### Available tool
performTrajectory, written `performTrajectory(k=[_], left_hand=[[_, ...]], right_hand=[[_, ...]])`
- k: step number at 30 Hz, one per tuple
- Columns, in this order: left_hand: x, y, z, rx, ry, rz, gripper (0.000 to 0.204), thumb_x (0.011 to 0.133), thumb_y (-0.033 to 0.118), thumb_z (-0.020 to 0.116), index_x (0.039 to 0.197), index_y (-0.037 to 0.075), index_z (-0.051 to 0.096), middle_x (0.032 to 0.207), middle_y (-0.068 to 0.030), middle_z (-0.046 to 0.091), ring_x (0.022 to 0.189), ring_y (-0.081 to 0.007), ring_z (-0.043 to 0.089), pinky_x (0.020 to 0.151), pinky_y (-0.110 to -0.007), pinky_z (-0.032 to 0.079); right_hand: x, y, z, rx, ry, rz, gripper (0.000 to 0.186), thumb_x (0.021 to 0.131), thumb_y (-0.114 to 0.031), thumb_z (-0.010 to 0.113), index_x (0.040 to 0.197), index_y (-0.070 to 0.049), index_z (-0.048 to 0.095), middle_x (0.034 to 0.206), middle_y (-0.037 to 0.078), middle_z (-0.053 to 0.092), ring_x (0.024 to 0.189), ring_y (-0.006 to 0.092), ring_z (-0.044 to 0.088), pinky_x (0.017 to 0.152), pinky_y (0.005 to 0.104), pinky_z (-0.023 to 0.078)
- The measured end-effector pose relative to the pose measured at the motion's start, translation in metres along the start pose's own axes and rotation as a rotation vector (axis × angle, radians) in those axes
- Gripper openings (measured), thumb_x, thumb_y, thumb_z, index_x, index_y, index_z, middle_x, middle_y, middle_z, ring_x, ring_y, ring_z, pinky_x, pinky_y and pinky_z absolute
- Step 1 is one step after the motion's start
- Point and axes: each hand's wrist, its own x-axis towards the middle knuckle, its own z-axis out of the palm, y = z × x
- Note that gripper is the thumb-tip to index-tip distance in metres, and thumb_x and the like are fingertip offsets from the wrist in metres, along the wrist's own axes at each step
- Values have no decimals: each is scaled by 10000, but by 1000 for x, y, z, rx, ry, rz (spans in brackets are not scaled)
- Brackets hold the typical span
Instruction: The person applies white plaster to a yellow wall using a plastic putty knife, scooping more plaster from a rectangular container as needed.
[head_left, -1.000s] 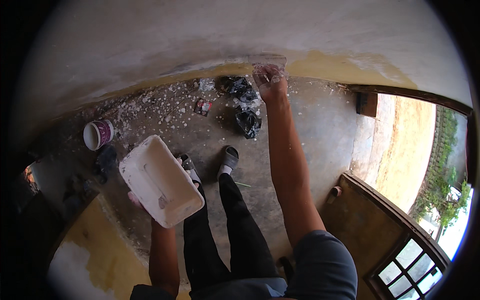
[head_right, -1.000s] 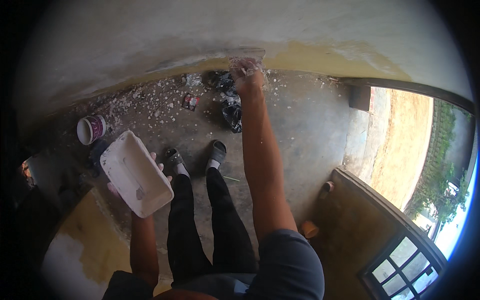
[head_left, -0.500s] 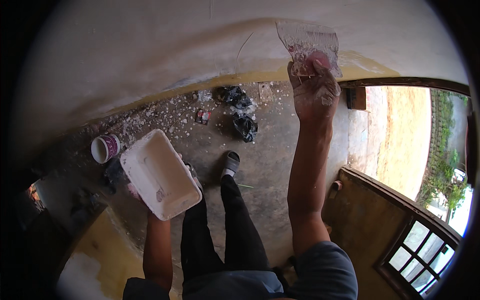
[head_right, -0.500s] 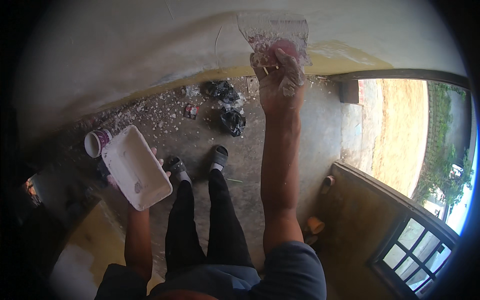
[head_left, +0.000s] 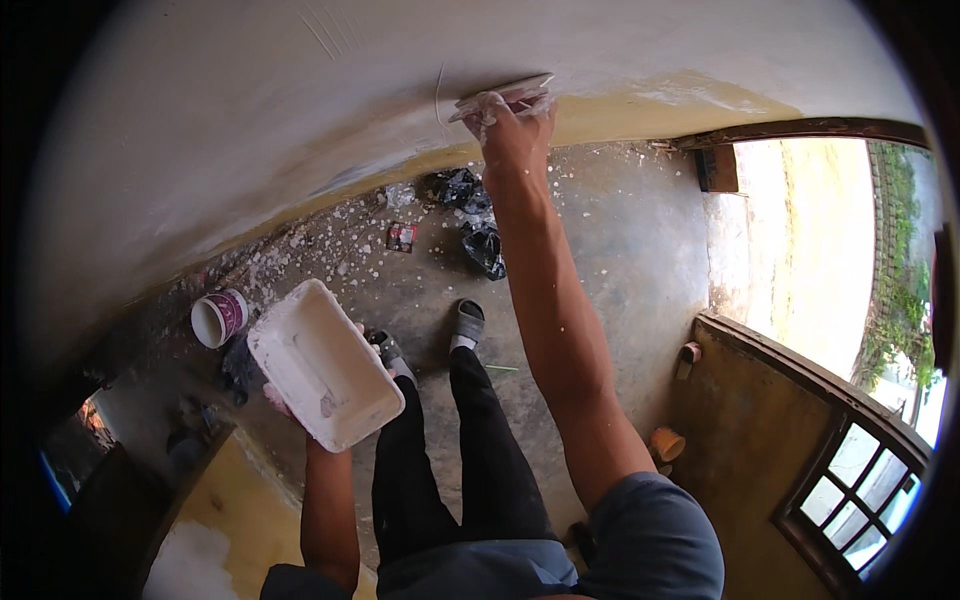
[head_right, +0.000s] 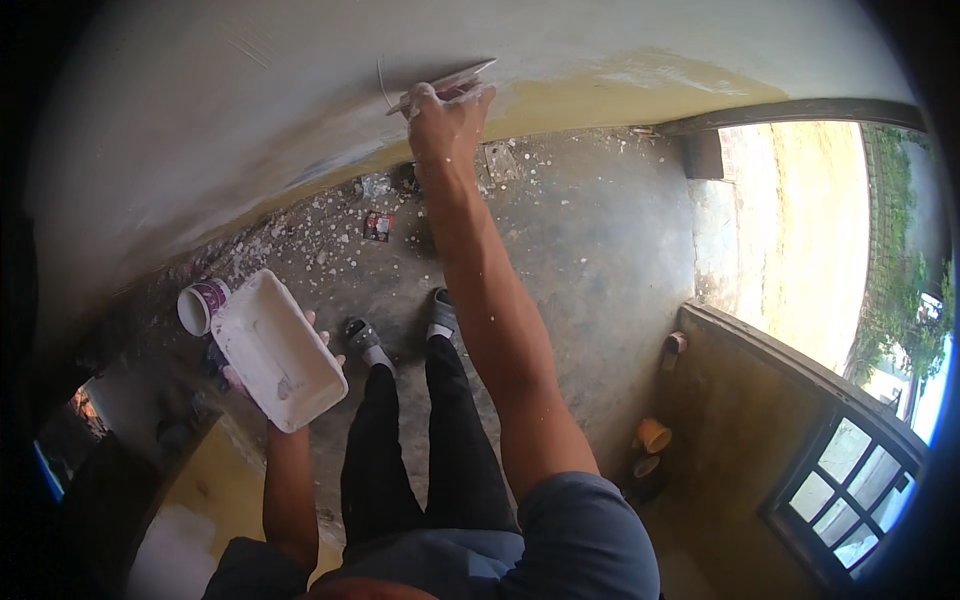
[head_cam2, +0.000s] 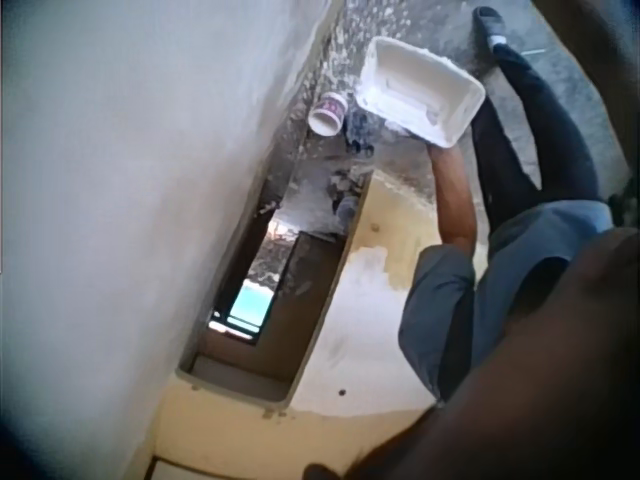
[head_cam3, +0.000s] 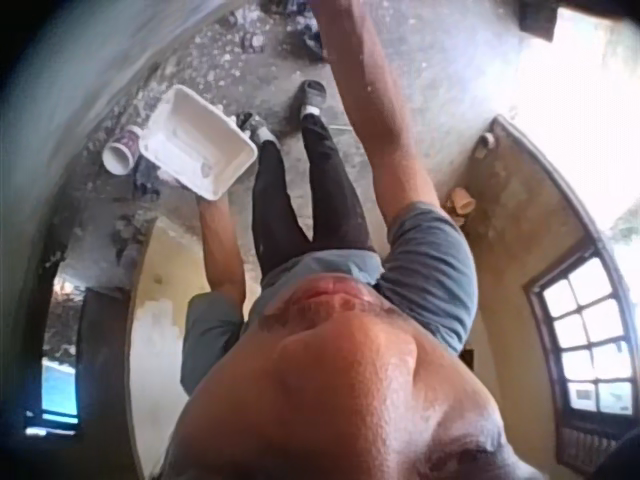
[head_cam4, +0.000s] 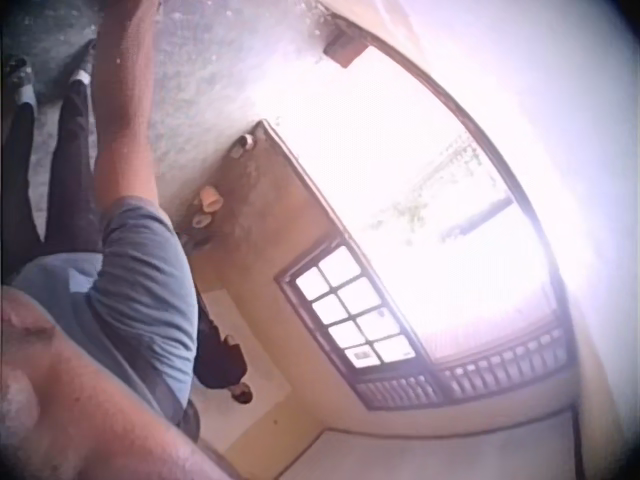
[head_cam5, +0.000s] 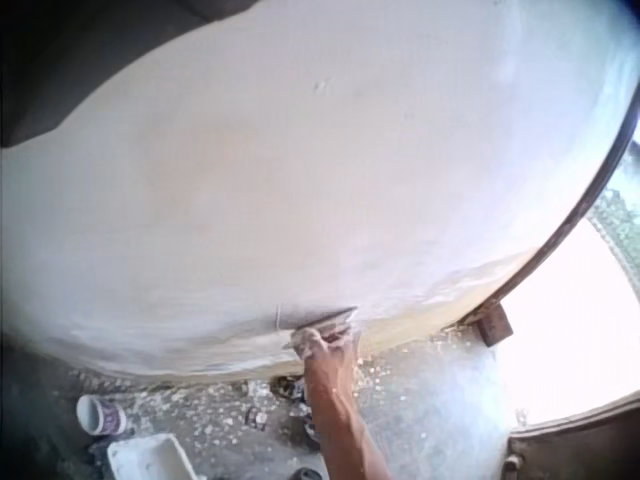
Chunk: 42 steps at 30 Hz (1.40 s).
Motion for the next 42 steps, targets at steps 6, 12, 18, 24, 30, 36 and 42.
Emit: performTrajectory(k=[6,12,18,24,30,36,42], left_hand=[[-5,-1,-16,-6,-41,-3,1089,698,617,701,1500,200,94,1526,-218,119,1330,-470,261,1050,-707,148],[-9,7,-11,-44,8,-28,1123,652,654,717,1490,193,130,1506,-213,186,1313,-448,319,1025,-696,241],[-18,32,-41,-73,-49,-25,1113,666,640,717,1494,209,112,1517,-205,155,1326,-460,290,1037,-715,188],[-48,69,-56,-65,53,25,1124,656,641,723,1493,202,115,1517,-198,156,1316,-457,298,1034,-718,189],[-57,96,-77,-89,22,-2,1118,660,604,740,1493,189,120,1510,-192,172,1312,-454,297,1036,-714,195],[-71,108,-86,-117,44,31,1111,653,573,760,1489,187,138,1495,-186,202,1310,-459,289,1031,-716,202],[-64,106,-92,-121,47,-14,1118,654,560,765,1490,173,132,1513,-200,156,1325,-470,262,1041,-716,179]], right_hand=[[-63,7,-95,-101,16,-36,244,826,-14,533,1058,49,571,1020,151,583,922,254,578,834,317,451],[79,11,-143,-441,449,-525,228,871,-69,504,1086,6,516,1010,172,575,898,275,569,801,375,441],[45,105,-59,-579,304,-551,271,790,-6,481,1061,-2,475,905,159,607,833,267,589,779,362,456],[-44,180,43,-542,250,-447,268,772,19,497,1036,-15,471,891,168,607,830,312,589,757,397,446],[-111,250,93,-230,39,-344,293,796,56,470,1078,-17,493,937,140,611,840,257,597,780,327,469],[-96,244,21,397,-59,600,163,796,60,500,940,-13,521,835,129,589,789,238,594,673,349,547],[26,215,-22,364,145,595,76,849,9,498,896,-39,534,824,108,571,748,246,581,724,378,566]])
